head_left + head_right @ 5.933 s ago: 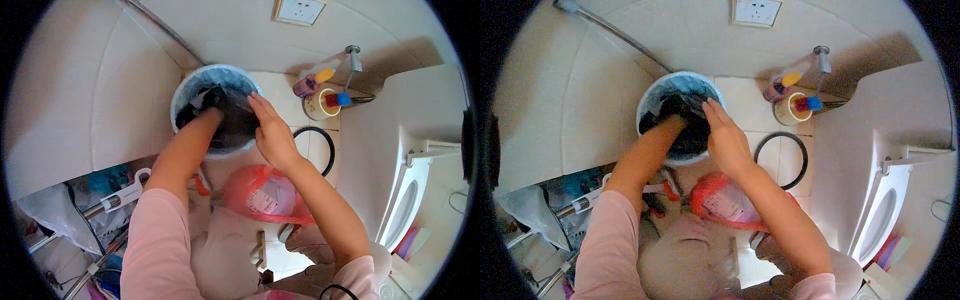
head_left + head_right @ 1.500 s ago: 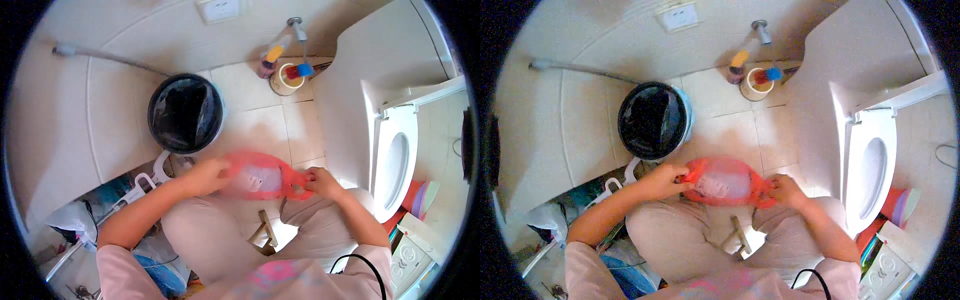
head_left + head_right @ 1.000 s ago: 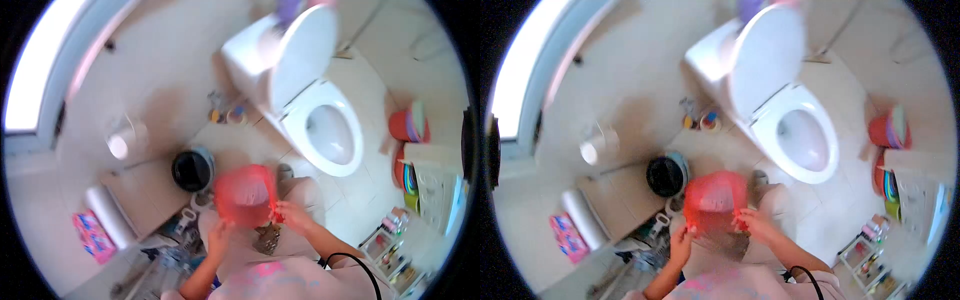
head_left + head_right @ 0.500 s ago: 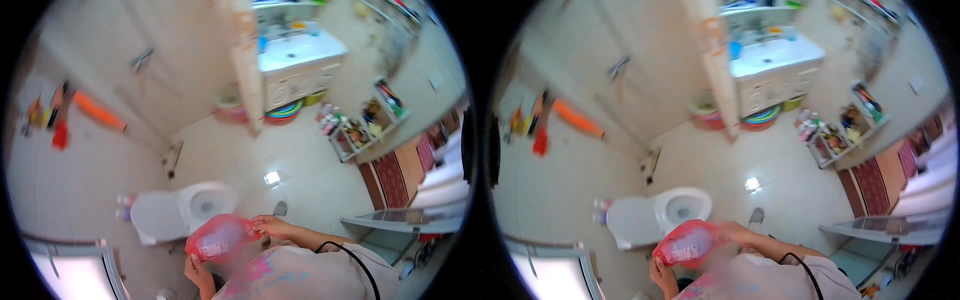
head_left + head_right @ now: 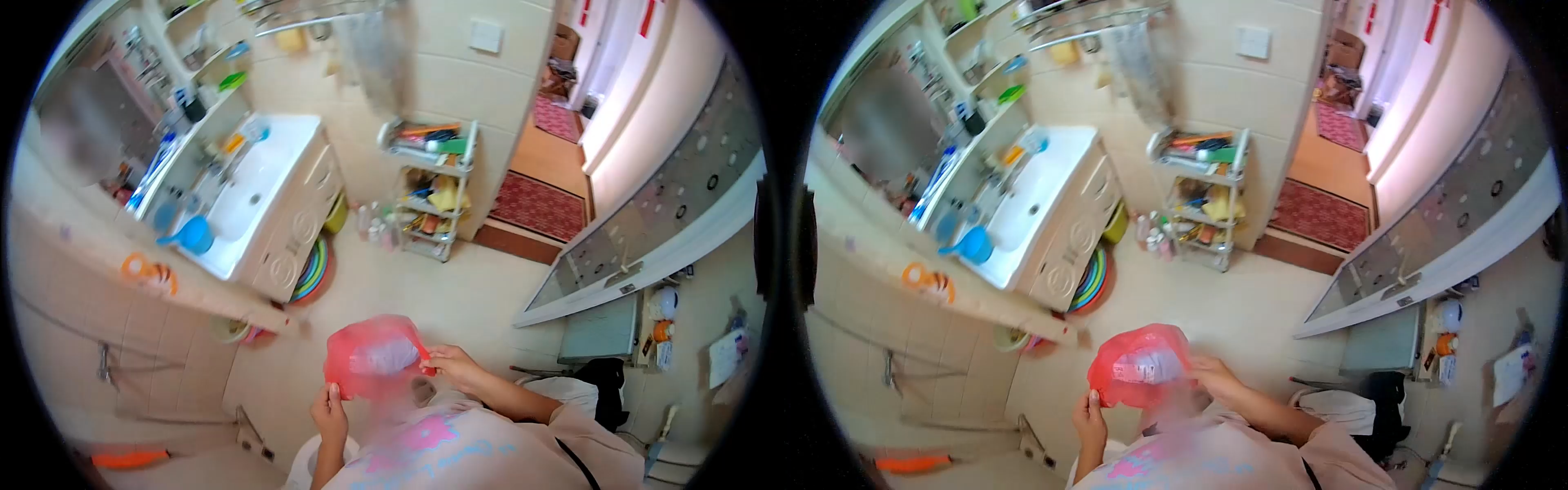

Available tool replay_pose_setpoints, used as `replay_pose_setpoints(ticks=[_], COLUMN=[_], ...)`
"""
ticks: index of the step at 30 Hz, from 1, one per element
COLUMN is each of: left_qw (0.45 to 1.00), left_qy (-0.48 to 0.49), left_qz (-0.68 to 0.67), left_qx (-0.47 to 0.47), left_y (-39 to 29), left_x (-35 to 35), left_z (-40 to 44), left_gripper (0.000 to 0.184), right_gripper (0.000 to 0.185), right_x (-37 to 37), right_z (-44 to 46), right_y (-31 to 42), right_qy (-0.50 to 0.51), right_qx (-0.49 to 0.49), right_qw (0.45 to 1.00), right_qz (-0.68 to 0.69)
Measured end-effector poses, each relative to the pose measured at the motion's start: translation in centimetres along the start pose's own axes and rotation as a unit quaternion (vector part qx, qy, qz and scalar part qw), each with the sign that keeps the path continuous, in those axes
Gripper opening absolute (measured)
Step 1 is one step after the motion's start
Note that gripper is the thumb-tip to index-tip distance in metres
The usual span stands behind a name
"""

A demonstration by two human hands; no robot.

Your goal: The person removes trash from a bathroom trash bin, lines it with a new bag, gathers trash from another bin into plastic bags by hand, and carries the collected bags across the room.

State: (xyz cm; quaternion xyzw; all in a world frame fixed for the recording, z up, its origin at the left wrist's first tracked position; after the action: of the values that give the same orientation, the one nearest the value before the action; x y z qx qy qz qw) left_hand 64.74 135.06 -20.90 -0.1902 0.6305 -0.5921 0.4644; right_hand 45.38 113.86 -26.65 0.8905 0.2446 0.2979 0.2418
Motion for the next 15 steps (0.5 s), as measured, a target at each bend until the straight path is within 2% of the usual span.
replay_pose_setpoints(ticks=[1,4,7,10,13,15], left_qw=[0.999,0.992,0.977,0.949,0.913,0.891], left_qy=[0.026,0.103,0.193,0.279,0.367,0.419], left_qz=[-0.021,-0.075,-0.034,-0.095,-0.136,-0.154], left_qx=[0.001,-0.013,0.083,0.108,0.116,0.088], left_y=[-0.9,-3.8,-2.3,-4.9,-7.3,-9.6], left_x=[2.1,8.4,15.3,21.9,26.7,30.9], left_z=[2.4,9.9,16.2,21.3,26.3,28.6], left_gripper=[0.027,0.028,0.027,0.027,0.028,0.029], right_gripper=[0.035,0.035,0.028,0.025,0.021,0.018], right_x=[-0.9,-4.7,-8.3,-11.7,-16.2,-18.5], right_z=[0.0,0.6,-0.6,-3.9,-5.0,-6.9], right_y=[1.8,7.2,12.5,16.9,20.5,23.2], right_qy=[-0.038,-0.09,-0.193,-0.319,-0.317,-0.347], right_qx=[-0.03,-0.164,-0.249,-0.255,-0.338,-0.377], right_qw=[0.999,0.981,0.949,0.907,0.854,0.819], right_qz=[0.023,-0.048,-0.019,0.101,0.237,0.258])
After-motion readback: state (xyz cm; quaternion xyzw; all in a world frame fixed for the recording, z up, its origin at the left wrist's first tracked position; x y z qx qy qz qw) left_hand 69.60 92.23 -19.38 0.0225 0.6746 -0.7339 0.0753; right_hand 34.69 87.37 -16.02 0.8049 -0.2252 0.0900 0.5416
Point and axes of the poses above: each hand's wrist, its own z-axis towards the middle knuckle, its own x-axis out of the palm, y = z × x, the point moved 6 cm from there along z, towards the middle knuckle, and after that the axes turned 9 degrees about x, right-handed, at the moved point
